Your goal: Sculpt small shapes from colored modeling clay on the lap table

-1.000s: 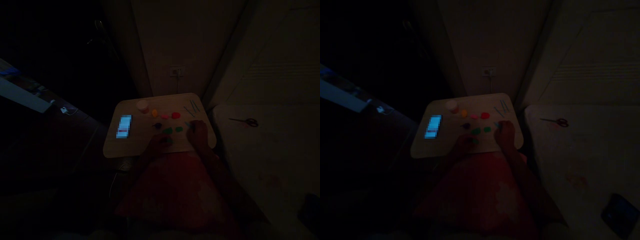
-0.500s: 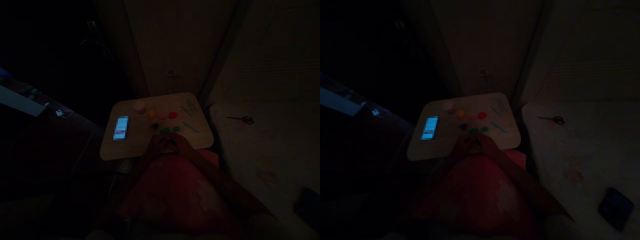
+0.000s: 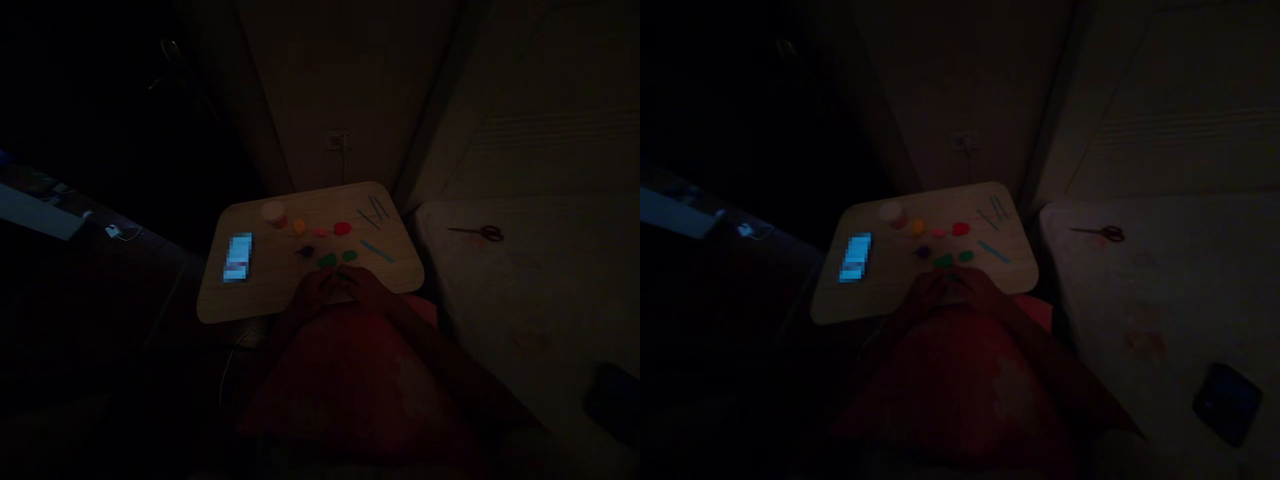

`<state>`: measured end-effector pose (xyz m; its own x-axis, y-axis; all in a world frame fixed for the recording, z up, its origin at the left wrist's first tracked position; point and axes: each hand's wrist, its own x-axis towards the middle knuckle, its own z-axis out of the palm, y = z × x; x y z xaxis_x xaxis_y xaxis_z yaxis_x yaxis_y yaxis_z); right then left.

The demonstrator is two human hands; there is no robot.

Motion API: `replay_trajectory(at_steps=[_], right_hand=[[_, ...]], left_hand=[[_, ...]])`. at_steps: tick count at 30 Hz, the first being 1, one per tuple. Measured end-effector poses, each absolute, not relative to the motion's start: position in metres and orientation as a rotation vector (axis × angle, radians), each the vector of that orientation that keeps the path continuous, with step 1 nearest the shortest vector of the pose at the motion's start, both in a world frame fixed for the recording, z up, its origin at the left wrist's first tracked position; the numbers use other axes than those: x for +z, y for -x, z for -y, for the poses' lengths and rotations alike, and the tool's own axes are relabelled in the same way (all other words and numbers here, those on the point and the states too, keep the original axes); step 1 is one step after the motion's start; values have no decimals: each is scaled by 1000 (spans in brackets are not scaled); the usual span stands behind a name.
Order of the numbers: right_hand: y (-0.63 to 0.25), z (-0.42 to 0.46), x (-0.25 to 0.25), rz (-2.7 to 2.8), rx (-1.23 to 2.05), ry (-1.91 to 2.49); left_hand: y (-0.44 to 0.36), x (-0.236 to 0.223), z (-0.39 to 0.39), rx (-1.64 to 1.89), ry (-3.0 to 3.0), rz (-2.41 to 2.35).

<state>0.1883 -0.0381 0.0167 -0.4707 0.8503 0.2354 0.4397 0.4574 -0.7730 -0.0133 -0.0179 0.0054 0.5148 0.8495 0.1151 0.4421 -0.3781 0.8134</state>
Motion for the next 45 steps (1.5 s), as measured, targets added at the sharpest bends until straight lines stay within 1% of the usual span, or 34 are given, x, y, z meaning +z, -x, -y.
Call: replay_trajectory(at_steps=[3, 8, 12, 21, 24, 26, 32, 39, 45], right_hand=[[-189, 37, 18, 2039, 920, 1065], [-187, 35, 12, 2052, 892, 1155], [-184, 34, 10, 2063, 899, 1130], [-184, 28, 3, 2050, 963, 1080], [-186, 28, 1, 2030, 987, 1075], [-186, 29, 1, 1994, 1005, 1075], [-186, 29, 6, 1821, 1036, 1041], [-190, 28, 5, 1798, 1050, 1067], [-189, 29, 9, 1752, 1082, 1064]], left_hand=[[14, 6, 18, 637, -2067, -1097], [13, 5, 20, 558, -2159, -1172], [12, 6, 21, 485, -2216, -1198], [12, 10, 23, 503, -2197, -1191], [13, 10, 22, 484, -2204, -1121], [13, 8, 22, 517, -2179, -1087], [13, 7, 21, 804, -1999, -1108], [14, 5, 19, 788, -1987, -1122], [16, 0, 16, 881, -1947, -1112]])
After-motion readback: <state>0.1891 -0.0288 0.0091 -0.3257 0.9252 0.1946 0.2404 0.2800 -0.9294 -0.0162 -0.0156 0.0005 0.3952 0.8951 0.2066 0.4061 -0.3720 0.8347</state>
